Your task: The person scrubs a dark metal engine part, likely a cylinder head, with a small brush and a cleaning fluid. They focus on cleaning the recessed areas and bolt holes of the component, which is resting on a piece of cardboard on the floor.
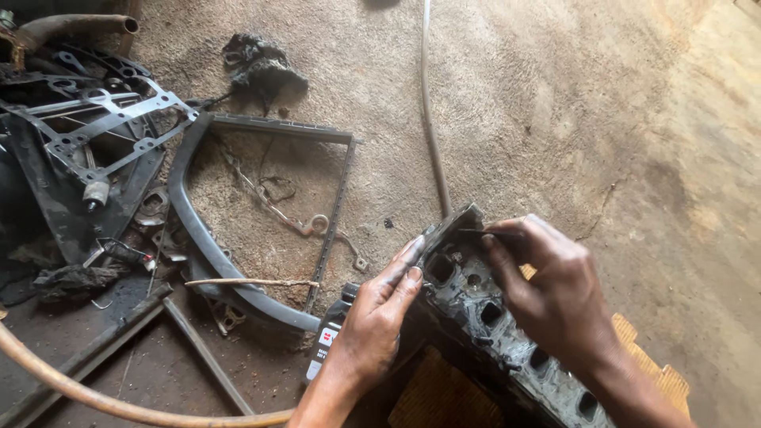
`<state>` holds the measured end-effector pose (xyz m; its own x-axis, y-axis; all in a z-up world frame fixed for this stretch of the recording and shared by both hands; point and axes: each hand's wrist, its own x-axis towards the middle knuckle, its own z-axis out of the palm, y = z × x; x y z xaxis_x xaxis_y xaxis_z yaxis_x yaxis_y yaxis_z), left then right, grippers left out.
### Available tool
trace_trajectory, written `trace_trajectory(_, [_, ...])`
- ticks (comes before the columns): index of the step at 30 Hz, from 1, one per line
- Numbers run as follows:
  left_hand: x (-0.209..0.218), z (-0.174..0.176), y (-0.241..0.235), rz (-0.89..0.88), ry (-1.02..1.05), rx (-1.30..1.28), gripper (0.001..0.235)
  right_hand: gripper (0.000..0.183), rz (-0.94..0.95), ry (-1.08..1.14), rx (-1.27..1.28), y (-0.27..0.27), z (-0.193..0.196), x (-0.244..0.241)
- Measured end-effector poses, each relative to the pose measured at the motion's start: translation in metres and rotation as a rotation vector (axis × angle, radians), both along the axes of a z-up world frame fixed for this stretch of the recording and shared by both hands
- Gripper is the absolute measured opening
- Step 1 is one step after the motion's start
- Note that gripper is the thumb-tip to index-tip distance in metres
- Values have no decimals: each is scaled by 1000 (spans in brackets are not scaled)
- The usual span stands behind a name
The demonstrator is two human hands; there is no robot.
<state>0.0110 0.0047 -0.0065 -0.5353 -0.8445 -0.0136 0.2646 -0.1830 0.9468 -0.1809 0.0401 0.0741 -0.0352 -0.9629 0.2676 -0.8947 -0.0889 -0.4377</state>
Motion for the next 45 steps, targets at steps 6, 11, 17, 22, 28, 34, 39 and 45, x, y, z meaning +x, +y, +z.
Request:
trace_trajectory(6, [-1,0,4,51,-5,-27,57,14,-185,-203,122,-18,0,11])
trace_trajectory(11, [2,-3,4,38,43,-16,56,12,-98,-184,86,-26,9,15])
trace_trajectory(17, [2,-18,6,104,59,-40,52,12,-57,103,155,-34,14,27])
trace_trajectory(22, [9,-22,9,55,97,-13,56,14,28,-59,150,-33,9,27])
trace_trajectory(28, [15,-17,16,97,71,27,56,16,-96,-120,298,-25,9,30])
trace_trajectory(34, [11,-12,17,161,39,-59,55,21,-204,-362,502,-22,5,25])
trace_trajectory(39, [8,-7,18,155,23,115,55,22,-78,-491,419,-19,-10,16])
trace_trajectory(45, [5,-3,20,135,170,179,58,22,-105,-467,508,-20,0,17])
